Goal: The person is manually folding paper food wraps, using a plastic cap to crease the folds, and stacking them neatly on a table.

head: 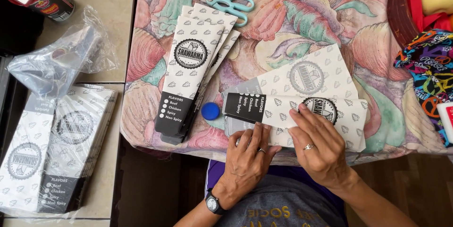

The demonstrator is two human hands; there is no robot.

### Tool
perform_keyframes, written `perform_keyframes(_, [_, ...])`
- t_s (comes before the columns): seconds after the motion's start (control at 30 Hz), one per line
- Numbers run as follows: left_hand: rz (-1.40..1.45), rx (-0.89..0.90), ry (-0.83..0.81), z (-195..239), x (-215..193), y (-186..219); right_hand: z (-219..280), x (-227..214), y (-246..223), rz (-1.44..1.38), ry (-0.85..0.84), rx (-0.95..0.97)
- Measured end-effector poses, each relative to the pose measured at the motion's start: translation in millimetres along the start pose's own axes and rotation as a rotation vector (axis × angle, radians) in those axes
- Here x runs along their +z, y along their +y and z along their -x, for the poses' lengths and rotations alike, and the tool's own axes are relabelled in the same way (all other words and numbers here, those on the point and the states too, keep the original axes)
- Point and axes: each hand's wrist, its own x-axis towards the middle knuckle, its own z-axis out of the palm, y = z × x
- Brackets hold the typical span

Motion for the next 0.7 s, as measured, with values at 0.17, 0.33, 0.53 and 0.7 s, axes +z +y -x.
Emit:
perform_keyframes(0.17, [0.017, 0.048, 0.046, -7.0, -7.6, -1.3, 5.3, 5.3, -1.7, -0.022, 0.009, 0.004])
perform_keyframes(0.33, [0.132, 0.069, 0.026, -2.3, -12.4, -22.6, 5.6, 6.7, 0.6, -0.061, 0.011, 0.023])
perform_keyframes(0.53, [0.083, 0.107, -0.160, -19.5, -16.0, -56.7, 9.6, 7.6, 4.2, -0.058, -0.002, 0.029])
perform_keyframes(0.7, [0.076, 0.227, -0.043, -29.3, -15.9, -66.9, 20.2, -0.3, 10.3, -0.198, 0.021, 0.100])
